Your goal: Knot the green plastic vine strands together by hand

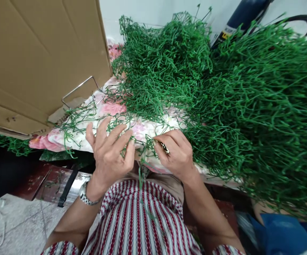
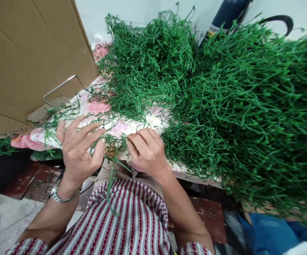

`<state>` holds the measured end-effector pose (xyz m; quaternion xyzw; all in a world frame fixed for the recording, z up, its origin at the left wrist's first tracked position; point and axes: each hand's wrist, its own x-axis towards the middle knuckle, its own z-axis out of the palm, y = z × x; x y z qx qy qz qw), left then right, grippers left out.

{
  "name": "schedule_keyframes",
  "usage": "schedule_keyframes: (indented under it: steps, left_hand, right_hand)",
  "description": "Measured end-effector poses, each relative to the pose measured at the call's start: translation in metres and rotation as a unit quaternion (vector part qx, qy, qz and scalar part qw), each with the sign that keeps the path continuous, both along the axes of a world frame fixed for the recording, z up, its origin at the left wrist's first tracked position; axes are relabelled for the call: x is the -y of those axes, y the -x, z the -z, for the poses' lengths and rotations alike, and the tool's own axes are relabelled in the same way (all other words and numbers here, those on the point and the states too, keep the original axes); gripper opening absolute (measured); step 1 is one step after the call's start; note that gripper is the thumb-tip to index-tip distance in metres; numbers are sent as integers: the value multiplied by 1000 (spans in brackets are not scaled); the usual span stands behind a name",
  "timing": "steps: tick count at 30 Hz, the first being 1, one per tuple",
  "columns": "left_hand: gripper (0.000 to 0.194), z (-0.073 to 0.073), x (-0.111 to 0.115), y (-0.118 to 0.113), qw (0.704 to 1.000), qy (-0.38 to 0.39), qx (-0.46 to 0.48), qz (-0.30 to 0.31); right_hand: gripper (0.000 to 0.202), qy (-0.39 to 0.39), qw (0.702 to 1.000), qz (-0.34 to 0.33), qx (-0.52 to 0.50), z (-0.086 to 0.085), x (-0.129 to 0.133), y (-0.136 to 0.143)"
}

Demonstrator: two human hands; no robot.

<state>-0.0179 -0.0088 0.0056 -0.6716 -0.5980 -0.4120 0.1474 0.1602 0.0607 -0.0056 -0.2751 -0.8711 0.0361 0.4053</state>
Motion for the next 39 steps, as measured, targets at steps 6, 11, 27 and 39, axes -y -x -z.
schedule_keyframes:
  steps: [6, 11, 27, 39]
  left_hand:
    - [23, 1, 2, -18, 968, 154, 83, 181]
    - [10, 9, -1, -16, 945, 138, 189, 229]
    - [45, 41, -6, -15, 986, 56, -2, 156]
    - [39, 52, -50, 38, 978, 142, -139, 60]
  right_hand:
    - [12, 19, 999, -49, 15, 3, 13, 3]
    - [18, 30, 999, -42, -1, 2, 14, -6]
    - [19, 39, 996, 6, -80, -4, 18, -52]
    - [19, 52, 996, 5, -68, 2, 23, -46]
